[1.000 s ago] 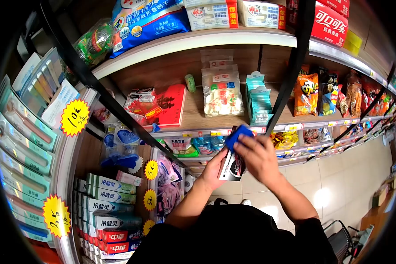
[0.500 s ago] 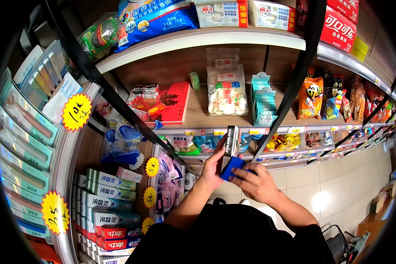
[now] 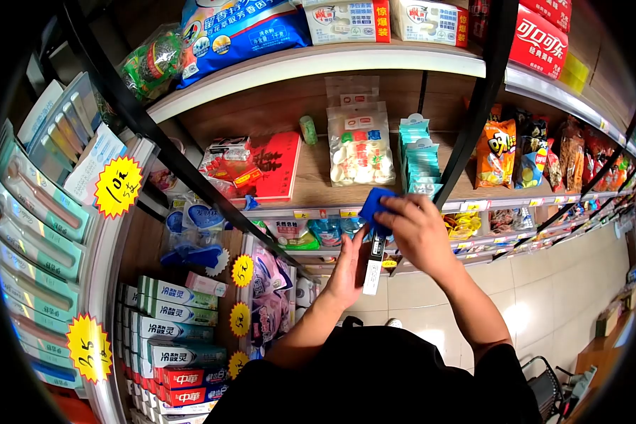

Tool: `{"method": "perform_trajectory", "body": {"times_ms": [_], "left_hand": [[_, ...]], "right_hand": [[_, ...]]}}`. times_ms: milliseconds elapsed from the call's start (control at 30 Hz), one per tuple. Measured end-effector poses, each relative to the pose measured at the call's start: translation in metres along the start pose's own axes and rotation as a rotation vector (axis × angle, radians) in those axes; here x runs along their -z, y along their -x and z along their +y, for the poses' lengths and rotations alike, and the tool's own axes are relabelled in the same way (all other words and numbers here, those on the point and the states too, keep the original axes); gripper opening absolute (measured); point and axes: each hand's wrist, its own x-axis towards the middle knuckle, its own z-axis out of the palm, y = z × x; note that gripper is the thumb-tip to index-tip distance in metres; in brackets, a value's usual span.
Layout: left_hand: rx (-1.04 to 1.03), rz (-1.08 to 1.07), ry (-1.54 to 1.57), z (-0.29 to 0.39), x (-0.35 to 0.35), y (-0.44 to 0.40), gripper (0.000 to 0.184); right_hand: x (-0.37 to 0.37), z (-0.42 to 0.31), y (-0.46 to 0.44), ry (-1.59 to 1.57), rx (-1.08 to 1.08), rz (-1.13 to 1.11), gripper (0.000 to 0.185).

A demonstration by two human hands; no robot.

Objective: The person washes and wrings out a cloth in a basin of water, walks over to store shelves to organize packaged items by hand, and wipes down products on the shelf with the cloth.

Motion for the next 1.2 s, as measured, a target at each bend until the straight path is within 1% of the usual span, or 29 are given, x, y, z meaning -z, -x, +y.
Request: {"method": "perform_trajectory", "body": {"times_ms": [33,100,200,267,333,400,433,467,533,567,600,667,700,733,800,833,933,967,1000,1067,1100,1133,1167,1200], "left_hand": [[-0.006,0.053,-0.046,-0.003,0.003,-0.002,0.085],[-0.009,0.078,-0.066,-0.005,0.001,-0.003,0.085],[-0.018,0.084,-0.047,0.006,-0.012,-0.004,0.084],[0.023,0.185,0.191,0.012,-0.023,-0.004,0.082],[0.031,0.179,0.220,0.008,-0.004,-0.003,0.079],[0.002,0.025,0.124,0.008,0.006,-0.003,0.074],[0.011,0.016,0.091,0.007,0.009,-0.002,0.072],[0.002,0.065,0.070,0.007,0.007,-0.002,0.070],[0.003,-0.014,-0.049,0.002,0.017,-0.003,0.067],[-0.012,-0.017,-0.179,0.007,0.014,-0.003,0.069],[-0.030,-0.011,-0.278,0.017,-0.002,0.002,0.072],[-0.035,-0.038,-0.169,0.008,0.007,-0.003,0.075],[-0.039,-0.013,-0.185,0.000,0.015,-0.005,0.077],[-0.080,-0.091,-0.182,-0.002,0.022,-0.005,0.083],[-0.205,-0.189,-0.373,0.010,0.013,-0.006,0.092],[-0.218,-0.269,-0.455,0.013,0.018,-0.008,0.098],[-0.176,-0.271,-0.496,0.015,0.013,-0.004,0.099],[-0.150,-0.224,-0.532,0.016,0.010,0.002,0.101],[-0.151,-0.224,-0.534,0.016,0.011,0.003,0.101],[-0.148,-0.200,-0.486,0.015,0.014,0.002,0.099],[-0.150,-0.199,-0.487,0.013,0.018,0.001,0.099],[-0.182,-0.214,-0.541,0.012,0.024,0.000,0.099],[-0.213,-0.227,-0.596,0.012,0.027,0.000,0.099],[-0.214,-0.221,-0.597,0.013,0.027,0.003,0.099]], "right_hand": [[-0.002,0.003,-0.003,-0.001,0.001,-0.001,0.044],[-0.007,0.006,-0.007,-0.051,-0.053,0.000,0.045],[-0.012,-0.012,0.006,0.003,0.010,0.000,0.042],[-0.011,-0.024,0.022,0.020,0.055,-0.015,0.040],[-0.007,-0.035,0.038,-0.041,0.140,-0.122,0.038],[-0.003,-0.046,0.056,-0.102,0.182,-0.158,0.037],[-0.002,-0.049,0.062,-0.163,0.221,-0.193,0.036],[-0.002,-0.051,0.067,-0.164,0.218,-0.193,0.036],[-0.002,-0.052,0.073,-0.302,0.256,-0.230,0.032],[0.001,-0.053,0.071,-0.382,0.237,-0.190,0.029],[0.005,-0.051,0.069,-0.377,0.231,-0.186,0.029],[0.016,-0.042,0.064,-0.675,0.056,-0.041,0.025],[0.025,-0.038,0.062,-0.687,-0.026,0.011,0.032],[0.031,-0.034,0.059,-0.707,-0.121,0.103,0.035],[0.035,-0.025,0.048,-0.694,-0.319,0.246,0.036],[0.036,-0.019,0.042,-0.666,-0.338,0.249,0.037],[0.038,-0.009,0.024,-0.602,-0.351,0.206,0.038],[0.036,-0.006,0.020,-0.589,-0.301,0.111,0.038],[0.032,-0.004,0.018,-0.574,-0.250,0.017,0.038],[0.026,-0.006,0.019,-0.586,-0.264,0.022,0.039],[0.027,-0.008,0.022,-0.558,-0.232,0.014,0.040],[0.027,-0.010,0.024,-0.530,-0.198,0.005,0.041],[0.029,-0.015,0.027,-0.567,-0.175,0.012,0.042],[0.032,-0.019,0.030,-0.572,-0.173,0.010,0.042]]}}
